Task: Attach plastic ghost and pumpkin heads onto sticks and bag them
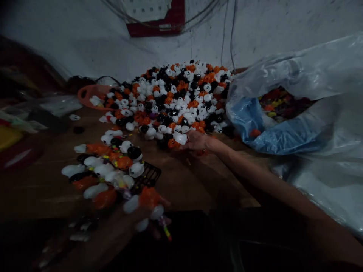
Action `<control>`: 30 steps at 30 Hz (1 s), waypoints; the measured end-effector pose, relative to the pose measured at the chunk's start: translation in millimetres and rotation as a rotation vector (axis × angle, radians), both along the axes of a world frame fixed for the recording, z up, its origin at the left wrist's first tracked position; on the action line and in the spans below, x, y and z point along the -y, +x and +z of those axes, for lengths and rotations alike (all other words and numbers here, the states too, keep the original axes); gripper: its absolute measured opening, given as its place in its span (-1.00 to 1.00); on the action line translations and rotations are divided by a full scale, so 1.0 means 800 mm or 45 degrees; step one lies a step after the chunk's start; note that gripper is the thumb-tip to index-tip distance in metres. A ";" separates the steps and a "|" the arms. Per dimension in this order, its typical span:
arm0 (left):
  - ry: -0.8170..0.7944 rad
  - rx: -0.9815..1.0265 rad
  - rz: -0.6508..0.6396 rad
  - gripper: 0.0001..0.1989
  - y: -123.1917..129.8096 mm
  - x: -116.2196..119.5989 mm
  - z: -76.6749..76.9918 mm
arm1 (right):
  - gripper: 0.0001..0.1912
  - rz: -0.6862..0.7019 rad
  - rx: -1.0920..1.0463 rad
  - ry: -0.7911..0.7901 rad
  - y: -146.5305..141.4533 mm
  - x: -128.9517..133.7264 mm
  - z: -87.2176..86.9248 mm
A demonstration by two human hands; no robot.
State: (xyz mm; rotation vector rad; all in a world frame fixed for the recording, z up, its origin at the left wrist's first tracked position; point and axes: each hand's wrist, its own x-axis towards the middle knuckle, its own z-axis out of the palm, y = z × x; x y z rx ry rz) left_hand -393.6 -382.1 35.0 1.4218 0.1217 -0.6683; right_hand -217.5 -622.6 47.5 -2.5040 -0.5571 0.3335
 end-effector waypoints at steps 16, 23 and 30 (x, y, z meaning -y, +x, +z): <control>-0.020 -0.040 0.160 -0.72 -0.028 0.016 -0.030 | -0.60 -0.200 0.341 -0.418 -0.108 0.046 -0.049; 0.012 0.017 0.168 -0.71 -0.032 0.016 -0.032 | -0.70 -0.201 0.750 -0.650 -0.111 -0.009 -0.053; 0.020 0.045 0.184 -0.71 -0.034 0.004 -0.040 | -0.71 -0.262 0.384 -0.334 -0.092 -0.030 -0.067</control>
